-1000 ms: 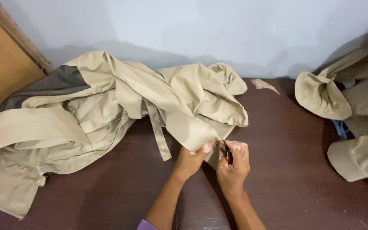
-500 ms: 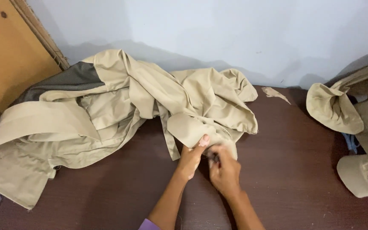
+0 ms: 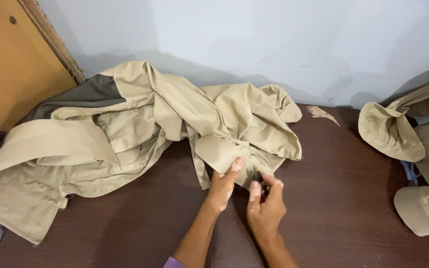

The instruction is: Trimming loose threads from a tan garment using small scissors on a work table.

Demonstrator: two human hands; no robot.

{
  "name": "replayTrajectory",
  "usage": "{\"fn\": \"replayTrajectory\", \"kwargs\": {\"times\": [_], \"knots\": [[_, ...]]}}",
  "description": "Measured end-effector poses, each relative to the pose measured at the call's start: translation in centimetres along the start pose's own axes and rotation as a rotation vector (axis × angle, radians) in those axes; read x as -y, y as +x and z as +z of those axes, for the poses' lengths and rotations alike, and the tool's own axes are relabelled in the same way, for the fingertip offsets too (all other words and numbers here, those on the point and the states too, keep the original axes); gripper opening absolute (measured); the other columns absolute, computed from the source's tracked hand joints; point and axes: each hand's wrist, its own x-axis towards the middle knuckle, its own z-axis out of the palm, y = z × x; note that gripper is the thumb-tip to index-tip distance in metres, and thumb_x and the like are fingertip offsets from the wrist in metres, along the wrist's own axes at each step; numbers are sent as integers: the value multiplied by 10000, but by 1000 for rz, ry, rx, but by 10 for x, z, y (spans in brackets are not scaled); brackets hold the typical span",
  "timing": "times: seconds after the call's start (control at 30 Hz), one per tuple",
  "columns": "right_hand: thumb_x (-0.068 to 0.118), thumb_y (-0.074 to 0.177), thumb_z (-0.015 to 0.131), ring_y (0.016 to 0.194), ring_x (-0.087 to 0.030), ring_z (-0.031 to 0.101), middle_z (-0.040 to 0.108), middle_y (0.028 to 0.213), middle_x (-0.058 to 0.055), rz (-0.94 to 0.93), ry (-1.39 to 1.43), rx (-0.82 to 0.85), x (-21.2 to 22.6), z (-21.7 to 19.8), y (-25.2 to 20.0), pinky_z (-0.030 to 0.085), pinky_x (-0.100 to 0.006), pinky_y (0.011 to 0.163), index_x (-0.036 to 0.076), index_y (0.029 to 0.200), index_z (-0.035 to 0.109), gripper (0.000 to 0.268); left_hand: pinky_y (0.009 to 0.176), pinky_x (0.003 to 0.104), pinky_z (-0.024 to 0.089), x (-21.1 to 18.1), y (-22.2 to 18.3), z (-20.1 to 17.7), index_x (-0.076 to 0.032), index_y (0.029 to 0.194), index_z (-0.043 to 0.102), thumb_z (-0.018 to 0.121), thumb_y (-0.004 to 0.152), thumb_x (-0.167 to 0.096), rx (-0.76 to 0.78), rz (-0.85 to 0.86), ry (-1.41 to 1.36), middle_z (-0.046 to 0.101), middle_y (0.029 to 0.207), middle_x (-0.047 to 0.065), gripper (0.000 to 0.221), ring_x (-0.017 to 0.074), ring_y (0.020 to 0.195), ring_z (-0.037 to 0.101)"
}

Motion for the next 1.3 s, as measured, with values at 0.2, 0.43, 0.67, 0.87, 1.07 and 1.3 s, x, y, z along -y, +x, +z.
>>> {"fn": "replayTrajectory", "kwargs": {"times": [0.2, 0.43, 0.67, 0.87, 1.07, 1.3], "knots": [[191, 872, 587, 786, -152, 588, 618, 911, -35, -65, 112, -125, 8, 4, -6, 472, -278, 716, 52, 1007, 566, 195, 1030, 283, 372, 0, -1, 3, -82, 1219, 565, 630, 774, -291, -32, 37, -75, 606, 1207, 16, 497, 132, 1163, 520], [189, 895, 564, 811, -136, 562, 581, 893, -52, -92, 278, -141, 12, 2, 0, 475, -247, 717, 21, 1014, 565, 206, 1024, 299, 380, 2, -1, 1, -86, 1205, 579, 620, 786, -305, 14, 52, -16, 612, 1205, 26, 474, 154, 1167, 527], [141, 880, 600, 810, -149, 578, 613, 905, -58, -176, 200, -195, 6, 3, 6, 473, -253, 706, 21, 996, 584, 168, 1012, 288, 376, 1, -2, 1, -94, 1199, 589, 617, 778, -331, 28, 10, 31, 609, 1198, 8, 484, 138, 1159, 520], [128, 910, 567, 677, -112, 519, 595, 824, -36, -213, 226, -219, 5, 3, 8, 441, -236, 631, 22, 993, 605, 140, 1002, 277, 381, -6, -6, 4, -91, 1196, 583, 644, 750, -332, 19, -27, 3, 603, 1162, 0, 510, 126, 1135, 516], [135, 881, 610, 814, -141, 491, 483, 922, -62, -177, 360, -248, 3, 1, 11, 445, -250, 730, 17, 1043, 512, 222, 1037, 291, 377, -13, -10, 6, -107, 1229, 571, 647, 720, -364, 27, -73, 63, 606, 1227, 18, 576, 145, 1188, 515], [-144, 832, 589, 797, -212, 543, 571, 863, -141, -466, 200, -228, 3, -10, 28, 523, -297, 726, -80, 965, 576, 148, 998, 284, 431, -8, -13, 3, -92, 1169, 608, 611, 813, -286, 204, 42, 211, 649, 1155, 33, 406, 153, 1128, 567]]}}
